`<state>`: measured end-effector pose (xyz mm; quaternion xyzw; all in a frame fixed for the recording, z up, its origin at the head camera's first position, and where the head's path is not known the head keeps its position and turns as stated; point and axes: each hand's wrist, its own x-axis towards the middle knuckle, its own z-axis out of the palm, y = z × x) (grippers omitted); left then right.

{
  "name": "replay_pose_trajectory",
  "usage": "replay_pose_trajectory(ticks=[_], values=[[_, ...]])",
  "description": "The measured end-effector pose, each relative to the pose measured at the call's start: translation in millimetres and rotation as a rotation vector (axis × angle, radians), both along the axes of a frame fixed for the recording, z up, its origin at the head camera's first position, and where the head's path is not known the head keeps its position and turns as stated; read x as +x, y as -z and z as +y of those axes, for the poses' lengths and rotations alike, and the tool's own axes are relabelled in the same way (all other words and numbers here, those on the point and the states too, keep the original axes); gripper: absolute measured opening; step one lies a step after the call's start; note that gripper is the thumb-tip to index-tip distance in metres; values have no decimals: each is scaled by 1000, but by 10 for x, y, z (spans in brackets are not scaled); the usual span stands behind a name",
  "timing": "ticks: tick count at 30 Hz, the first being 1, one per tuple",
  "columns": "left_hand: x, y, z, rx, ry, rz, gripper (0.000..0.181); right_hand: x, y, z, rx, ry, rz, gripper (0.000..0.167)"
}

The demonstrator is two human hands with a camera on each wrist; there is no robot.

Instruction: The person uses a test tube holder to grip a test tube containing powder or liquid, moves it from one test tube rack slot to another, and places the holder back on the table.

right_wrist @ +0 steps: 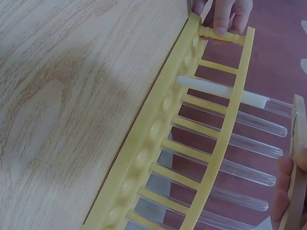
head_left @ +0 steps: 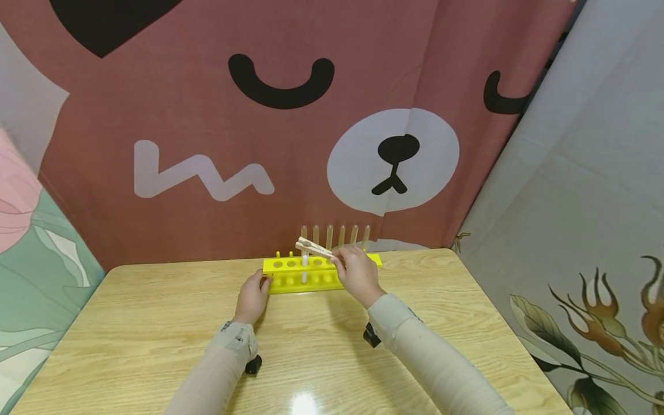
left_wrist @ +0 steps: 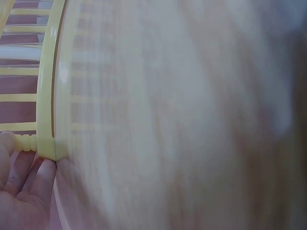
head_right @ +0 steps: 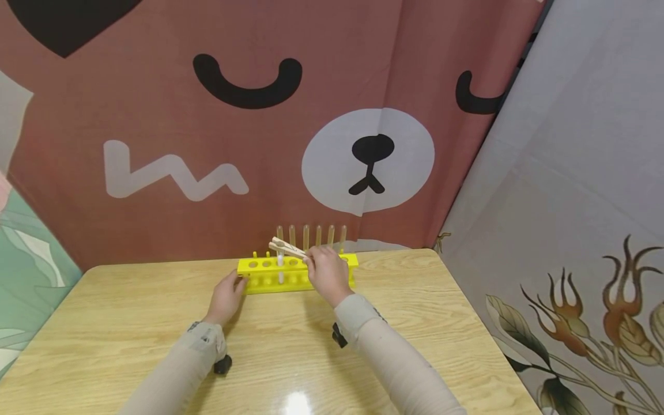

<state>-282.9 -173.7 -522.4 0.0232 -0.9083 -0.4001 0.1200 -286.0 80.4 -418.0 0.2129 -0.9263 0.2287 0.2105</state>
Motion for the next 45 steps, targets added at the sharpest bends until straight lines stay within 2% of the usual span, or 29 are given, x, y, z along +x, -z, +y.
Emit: replay_pose_trajectory(ticks=[18, 30, 40, 45], values=[[-17, 12, -4, 3, -9, -29, 22, -15, 29, 1, -15, -6, 18, 12], [-40, 58, -18, -2, -5, -7, 21, 6, 20, 8, -52, -10, 15, 12], [-44, 56, -16, 1, -11, -6, 22, 9, 22, 32, -92, -22, 61, 13], [-42, 68, -20, -18, -15, 19, 21, 7, 46, 62, -124, -21, 52, 12]])
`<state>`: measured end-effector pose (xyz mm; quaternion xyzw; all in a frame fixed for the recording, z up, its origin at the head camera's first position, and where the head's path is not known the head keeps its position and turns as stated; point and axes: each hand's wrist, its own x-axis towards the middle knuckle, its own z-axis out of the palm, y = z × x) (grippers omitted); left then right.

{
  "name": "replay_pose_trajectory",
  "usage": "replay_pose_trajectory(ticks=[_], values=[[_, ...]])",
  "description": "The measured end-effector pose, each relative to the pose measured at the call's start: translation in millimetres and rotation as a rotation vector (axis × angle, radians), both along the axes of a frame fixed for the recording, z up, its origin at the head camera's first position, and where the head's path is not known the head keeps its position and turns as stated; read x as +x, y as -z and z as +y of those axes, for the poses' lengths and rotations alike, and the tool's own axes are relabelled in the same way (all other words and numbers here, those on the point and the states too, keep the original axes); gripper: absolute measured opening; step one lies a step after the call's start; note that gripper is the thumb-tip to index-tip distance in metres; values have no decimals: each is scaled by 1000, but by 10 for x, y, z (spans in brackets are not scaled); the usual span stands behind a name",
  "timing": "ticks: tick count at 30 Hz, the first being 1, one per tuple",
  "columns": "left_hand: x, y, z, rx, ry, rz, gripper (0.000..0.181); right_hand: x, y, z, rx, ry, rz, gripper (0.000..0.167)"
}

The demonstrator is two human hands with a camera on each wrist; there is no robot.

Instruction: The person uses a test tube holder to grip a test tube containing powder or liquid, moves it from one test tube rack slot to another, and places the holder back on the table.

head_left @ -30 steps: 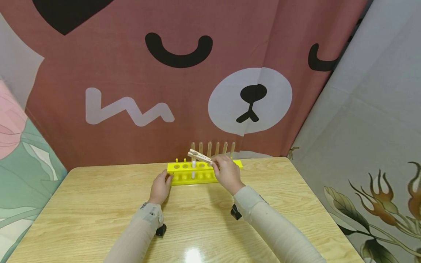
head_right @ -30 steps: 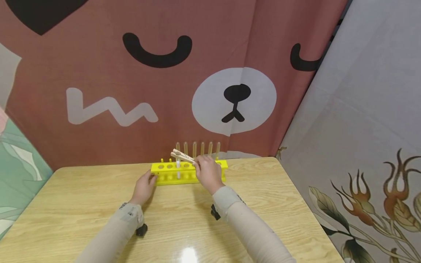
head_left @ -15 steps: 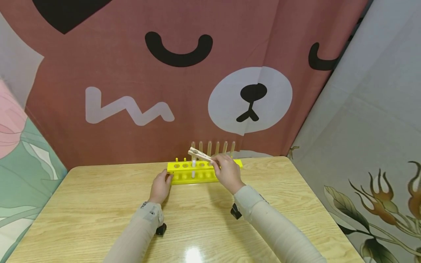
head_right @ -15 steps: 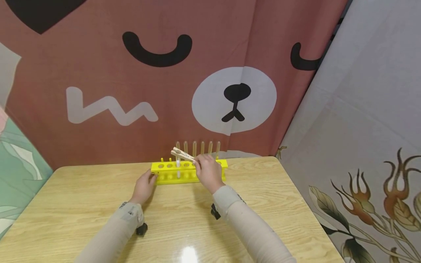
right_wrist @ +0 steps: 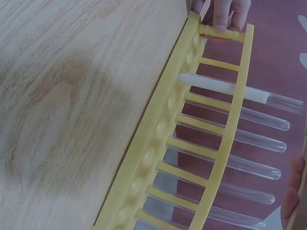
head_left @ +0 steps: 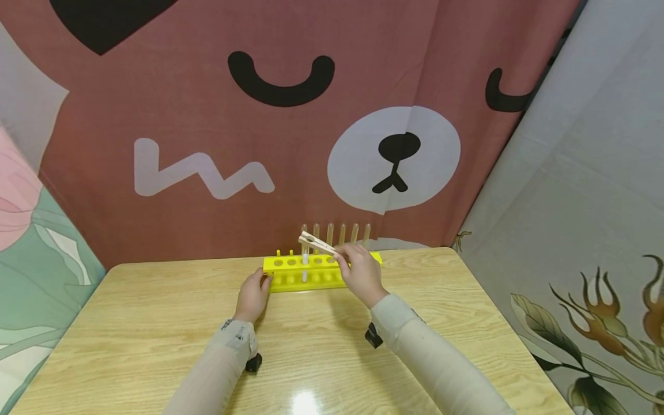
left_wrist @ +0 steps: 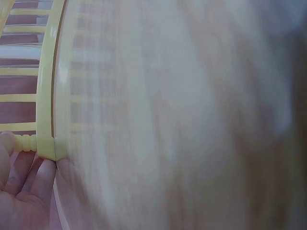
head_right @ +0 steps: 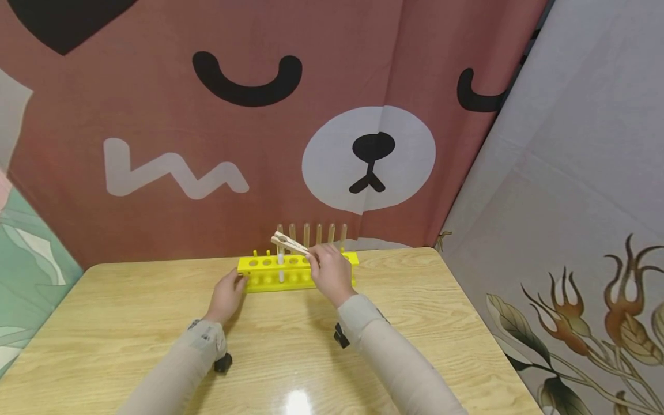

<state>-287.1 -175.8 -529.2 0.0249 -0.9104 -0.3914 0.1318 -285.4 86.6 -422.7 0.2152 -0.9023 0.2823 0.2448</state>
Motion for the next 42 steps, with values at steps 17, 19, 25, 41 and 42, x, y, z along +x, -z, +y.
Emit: replay_pose_trajectory(ticks=[17, 19, 25, 41, 42], values=[[26, -38, -7, 21, 11, -27, 27, -47, 115, 175, -177, 15, -103, 15], [25, -38, -8, 24, 12, -25, 26, -47, 138, 189, -185, 11, -103, 16], [19, -27, -18, 26, 13, -15, 26, -41, 199, 223, -210, -14, -78, 15], [18, -37, 15, 12, -2, -34, 26, 23, 358, 278, -239, -56, -96, 11], [18, -35, 15, 12, -1, -34, 26, 29, 365, 280, -241, -59, -95, 11]])
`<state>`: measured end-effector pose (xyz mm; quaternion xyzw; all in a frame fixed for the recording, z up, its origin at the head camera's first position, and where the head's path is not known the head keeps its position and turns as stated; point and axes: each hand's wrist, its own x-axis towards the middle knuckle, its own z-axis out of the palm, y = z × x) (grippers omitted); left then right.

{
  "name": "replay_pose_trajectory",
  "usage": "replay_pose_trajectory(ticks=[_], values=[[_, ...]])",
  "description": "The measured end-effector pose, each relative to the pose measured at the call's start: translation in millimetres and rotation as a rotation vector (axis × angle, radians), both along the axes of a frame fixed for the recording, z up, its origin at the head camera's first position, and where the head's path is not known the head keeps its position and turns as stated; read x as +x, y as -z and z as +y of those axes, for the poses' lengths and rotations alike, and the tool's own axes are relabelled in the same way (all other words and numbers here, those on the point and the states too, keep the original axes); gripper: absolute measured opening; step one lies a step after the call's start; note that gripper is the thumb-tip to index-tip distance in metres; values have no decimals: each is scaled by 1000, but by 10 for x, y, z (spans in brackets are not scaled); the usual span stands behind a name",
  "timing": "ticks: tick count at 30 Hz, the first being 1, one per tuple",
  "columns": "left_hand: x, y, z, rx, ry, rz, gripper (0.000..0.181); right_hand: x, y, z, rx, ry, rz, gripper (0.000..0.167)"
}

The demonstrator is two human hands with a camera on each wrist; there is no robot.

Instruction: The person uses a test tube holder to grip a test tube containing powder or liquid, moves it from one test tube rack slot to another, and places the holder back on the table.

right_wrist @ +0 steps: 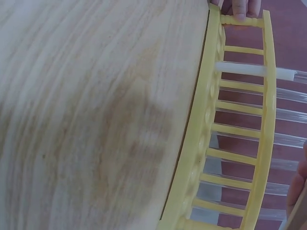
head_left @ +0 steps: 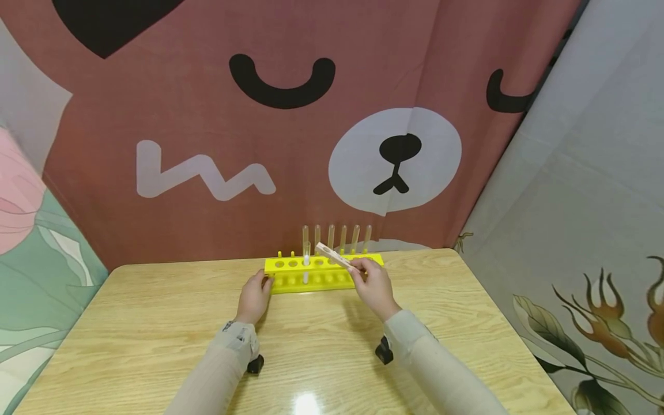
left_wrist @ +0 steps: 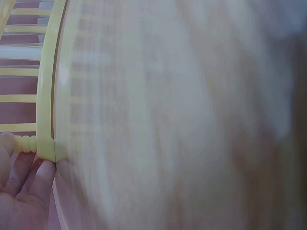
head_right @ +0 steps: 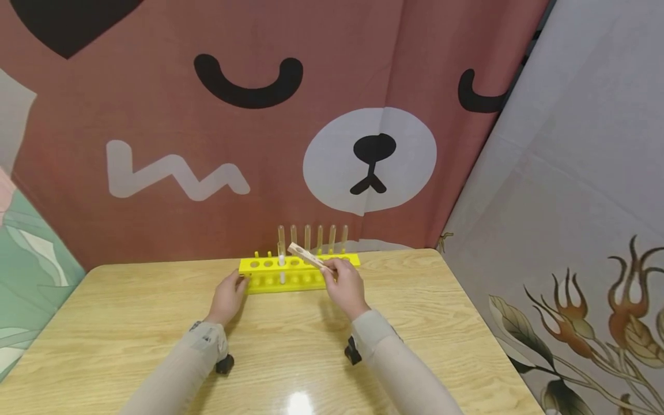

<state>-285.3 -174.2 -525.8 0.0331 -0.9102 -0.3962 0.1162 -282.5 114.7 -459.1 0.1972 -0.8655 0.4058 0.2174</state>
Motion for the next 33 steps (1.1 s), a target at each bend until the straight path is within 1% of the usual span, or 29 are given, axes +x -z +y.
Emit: replay_pose_trajectory(ticks=[2, 11, 17, 24, 29, 33], values=[[1, 8, -2, -1, -1, -2, 26, 11, 19, 4, 1, -5, -6, 11], [-12, 12, -13, -9, -9, -9, 28, 39, 118, 17, 3, -32, -98, 11], [-16, 9, -7, -26, -12, 8, 27, 57, 165, 39, 12, -87, -159, 11], [-11, 17, 5, -25, -8, 3, 28, 49, 238, 48, 33, -146, -255, 12], [-8, 7, 8, -23, -9, 3, 27, 38, 278, 33, 28, -168, -271, 10], [-7, 3, 8, -25, -6, 4, 26, 33, 320, 26, 45, -171, -277, 8]])
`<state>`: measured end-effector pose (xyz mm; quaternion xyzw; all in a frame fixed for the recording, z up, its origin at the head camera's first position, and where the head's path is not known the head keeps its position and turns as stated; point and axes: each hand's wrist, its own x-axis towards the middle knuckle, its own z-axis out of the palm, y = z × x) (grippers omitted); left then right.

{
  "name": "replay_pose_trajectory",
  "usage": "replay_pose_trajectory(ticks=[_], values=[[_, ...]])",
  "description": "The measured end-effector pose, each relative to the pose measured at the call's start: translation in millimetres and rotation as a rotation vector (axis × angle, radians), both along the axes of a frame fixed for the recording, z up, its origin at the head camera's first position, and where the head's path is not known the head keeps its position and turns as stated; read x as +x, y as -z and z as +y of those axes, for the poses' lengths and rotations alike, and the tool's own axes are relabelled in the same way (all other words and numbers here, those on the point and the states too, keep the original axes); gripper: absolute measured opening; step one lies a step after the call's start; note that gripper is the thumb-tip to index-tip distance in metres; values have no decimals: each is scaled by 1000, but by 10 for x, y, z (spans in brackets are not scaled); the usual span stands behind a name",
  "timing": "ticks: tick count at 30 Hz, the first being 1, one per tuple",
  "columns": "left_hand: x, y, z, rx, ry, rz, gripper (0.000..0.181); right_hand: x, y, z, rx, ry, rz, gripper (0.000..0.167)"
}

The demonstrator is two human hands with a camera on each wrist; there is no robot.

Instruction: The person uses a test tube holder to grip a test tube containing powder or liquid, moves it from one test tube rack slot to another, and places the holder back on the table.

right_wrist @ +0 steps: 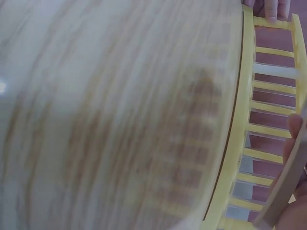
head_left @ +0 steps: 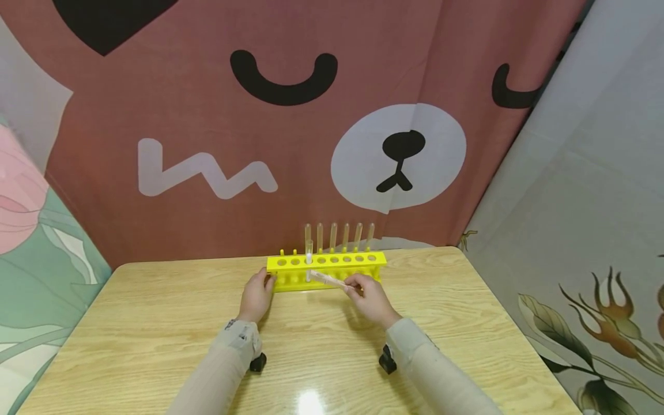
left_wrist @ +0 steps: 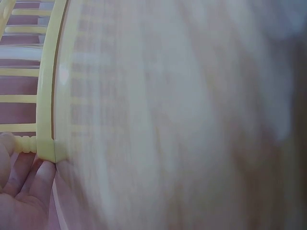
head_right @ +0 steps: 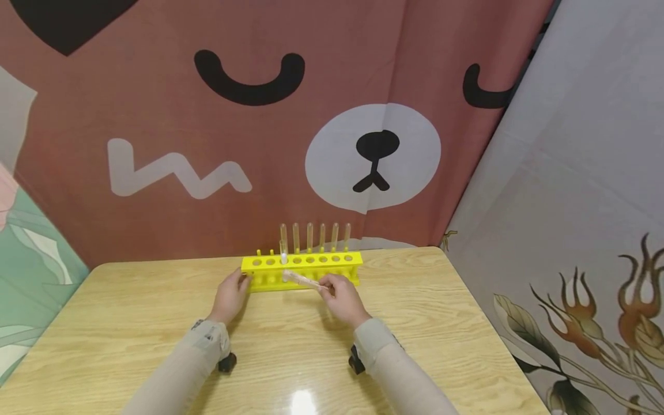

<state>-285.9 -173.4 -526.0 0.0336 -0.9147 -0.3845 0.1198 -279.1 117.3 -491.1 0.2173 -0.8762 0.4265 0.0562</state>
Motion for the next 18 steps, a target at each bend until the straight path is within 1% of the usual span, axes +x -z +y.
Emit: replay_pose_trajectory(ticks=[5, 13, 18], values=[[0, 13, -4, -9, 1, 7, 23, -1, 40, 5, 29, 1, -16, 6], [2, 18, -4, -11, 0, 11, 25, -11, 79, 6, 58, 0, -28, 6], [9, 7, -1, -5, 2, 6, 26, -10, 103, -7, 62, -14, -62, 9]])
